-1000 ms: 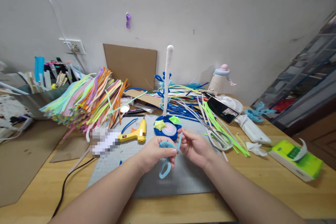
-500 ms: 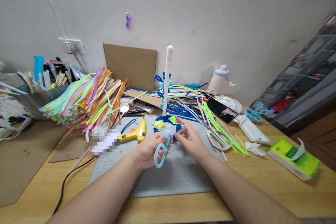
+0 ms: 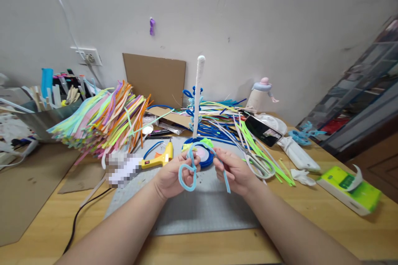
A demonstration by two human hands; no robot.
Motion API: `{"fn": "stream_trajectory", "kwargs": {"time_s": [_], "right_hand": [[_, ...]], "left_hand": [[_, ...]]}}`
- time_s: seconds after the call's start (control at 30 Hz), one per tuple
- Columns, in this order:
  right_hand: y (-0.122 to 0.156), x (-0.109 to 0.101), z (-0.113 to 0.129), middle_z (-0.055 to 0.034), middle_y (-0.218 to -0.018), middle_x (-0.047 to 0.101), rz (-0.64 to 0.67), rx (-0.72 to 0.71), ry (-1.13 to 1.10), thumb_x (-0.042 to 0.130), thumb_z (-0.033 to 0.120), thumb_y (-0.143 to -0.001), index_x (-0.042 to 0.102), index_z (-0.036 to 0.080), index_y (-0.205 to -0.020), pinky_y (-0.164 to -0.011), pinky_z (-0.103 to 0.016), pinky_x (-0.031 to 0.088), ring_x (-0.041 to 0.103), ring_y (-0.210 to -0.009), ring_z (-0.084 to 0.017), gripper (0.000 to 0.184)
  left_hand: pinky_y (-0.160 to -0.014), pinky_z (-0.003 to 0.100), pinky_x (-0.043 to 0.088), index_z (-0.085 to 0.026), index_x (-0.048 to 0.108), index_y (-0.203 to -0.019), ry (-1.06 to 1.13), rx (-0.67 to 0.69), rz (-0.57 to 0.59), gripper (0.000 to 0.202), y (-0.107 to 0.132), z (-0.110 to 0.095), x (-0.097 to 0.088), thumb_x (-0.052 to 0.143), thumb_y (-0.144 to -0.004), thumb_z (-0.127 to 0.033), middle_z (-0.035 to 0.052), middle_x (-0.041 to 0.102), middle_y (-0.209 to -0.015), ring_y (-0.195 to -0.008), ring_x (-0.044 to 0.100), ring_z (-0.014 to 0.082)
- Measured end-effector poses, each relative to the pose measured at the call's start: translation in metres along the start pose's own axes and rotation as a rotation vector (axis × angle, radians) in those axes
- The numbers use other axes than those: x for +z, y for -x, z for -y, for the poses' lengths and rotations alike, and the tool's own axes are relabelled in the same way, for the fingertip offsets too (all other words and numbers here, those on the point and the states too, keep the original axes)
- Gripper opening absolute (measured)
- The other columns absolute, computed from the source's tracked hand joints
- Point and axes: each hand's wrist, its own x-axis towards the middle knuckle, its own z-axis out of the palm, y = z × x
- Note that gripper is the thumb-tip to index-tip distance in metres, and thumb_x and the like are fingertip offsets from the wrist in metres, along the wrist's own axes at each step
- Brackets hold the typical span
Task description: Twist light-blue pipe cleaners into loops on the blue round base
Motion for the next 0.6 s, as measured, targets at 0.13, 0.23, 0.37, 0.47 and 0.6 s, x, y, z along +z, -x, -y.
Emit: {"fn": "stream_trajectory", "kwargs": {"time_s": [0.13,0.23,0.37,0.47,0.6], "right_hand": [[0.002,0.002,0.004,0.0045,-0.068,0.059,-0.021,-0.027,-0.173,0.069,0.017,-0.071,0.060,0.015,-0.094,-0.041,-0.005,0.040,0.051,-0.045,0.001,0.025],[0.002,0.003,0.001,0.0020,-0.070,0.063,-0.052,-0.072,-0.159,0.072,0.016,-0.068,0.064,0.014,-0.086,-0.048,-0.007,0.047,0.057,-0.052,-0.002,0.020],[0.006,0.008,-0.004,0.0013,-0.072,0.065,-0.046,-0.128,-0.130,0.072,0.021,-0.069,0.066,0.015,-0.080,-0.054,-0.010,0.052,0.061,-0.056,-0.004,0.014],[0.009,0.014,-0.007,0.0026,-0.074,0.064,-0.001,-0.126,-0.135,0.073,0.021,-0.068,0.067,0.016,-0.079,-0.058,-0.012,0.053,0.063,-0.059,-0.005,0.013],[0.011,0.016,-0.008,0.0025,-0.076,0.064,0.035,-0.152,-0.105,0.072,0.023,-0.069,0.066,0.017,-0.077,-0.058,-0.014,0.053,0.064,-0.060,-0.006,0.012]], "left_hand": [[-0.046,0.016,0.034,-0.019,0.053,-0.091,-0.002,0.006,0.000,0.020,0.000,-0.001,0.005,0.061,-0.073,-0.018,-0.0009,0.044,-0.074,-0.056,0.041,0.0069],[-0.048,0.019,0.033,-0.017,0.051,-0.086,0.039,-0.014,0.013,0.013,0.001,-0.002,0.007,0.056,-0.074,-0.021,-0.0009,0.039,-0.070,-0.054,0.038,0.0077],[-0.050,0.022,0.032,-0.015,0.048,-0.075,0.072,-0.042,0.023,0.008,0.002,-0.002,0.008,0.051,-0.070,-0.020,0.0005,0.038,-0.071,-0.052,0.036,0.0082],[-0.053,0.024,0.034,-0.015,0.046,-0.070,0.093,-0.036,0.031,0.010,0.003,-0.002,0.009,0.050,-0.062,-0.020,0.0018,0.038,-0.074,-0.055,0.038,0.0099],[-0.057,0.026,0.035,-0.015,0.045,-0.066,0.078,-0.036,0.044,0.010,0.002,-0.002,0.009,0.047,-0.058,-0.021,0.0020,0.036,-0.071,-0.060,0.040,0.0125]]}}
